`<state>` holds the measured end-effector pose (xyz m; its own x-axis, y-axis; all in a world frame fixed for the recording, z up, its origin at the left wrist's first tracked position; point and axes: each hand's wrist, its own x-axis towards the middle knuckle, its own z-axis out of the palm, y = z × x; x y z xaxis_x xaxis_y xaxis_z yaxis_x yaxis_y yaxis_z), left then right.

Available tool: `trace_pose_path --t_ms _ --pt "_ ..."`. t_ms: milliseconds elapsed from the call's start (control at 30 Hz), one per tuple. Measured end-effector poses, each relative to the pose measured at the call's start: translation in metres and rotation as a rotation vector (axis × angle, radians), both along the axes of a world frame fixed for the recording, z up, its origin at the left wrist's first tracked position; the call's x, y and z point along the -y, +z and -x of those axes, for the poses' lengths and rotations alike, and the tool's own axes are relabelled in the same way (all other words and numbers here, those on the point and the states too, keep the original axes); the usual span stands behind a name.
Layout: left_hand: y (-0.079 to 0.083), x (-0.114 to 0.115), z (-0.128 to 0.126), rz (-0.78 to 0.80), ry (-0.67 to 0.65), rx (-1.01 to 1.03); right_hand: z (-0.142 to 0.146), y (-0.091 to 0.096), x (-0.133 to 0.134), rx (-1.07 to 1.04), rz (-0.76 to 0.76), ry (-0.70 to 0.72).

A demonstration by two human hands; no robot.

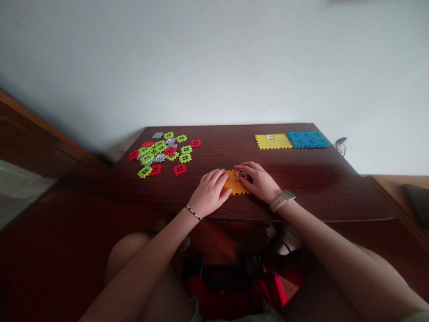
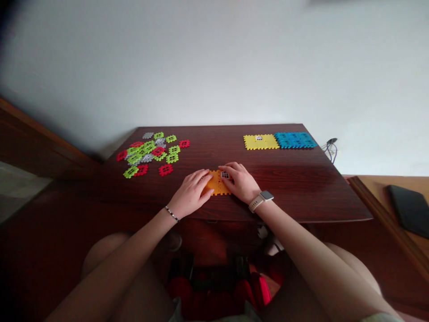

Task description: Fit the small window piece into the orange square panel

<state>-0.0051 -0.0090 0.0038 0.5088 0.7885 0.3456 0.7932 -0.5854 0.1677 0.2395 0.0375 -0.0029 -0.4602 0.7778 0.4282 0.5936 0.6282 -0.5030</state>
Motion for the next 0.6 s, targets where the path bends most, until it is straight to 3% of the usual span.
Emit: trace_pose_path --t_ms 600 --pt "0.0003 0.0001 0.0004 0.002 0.000 -0.005 0.0000 -0.0022 -0.0008 0.023 0.004 -0.009"
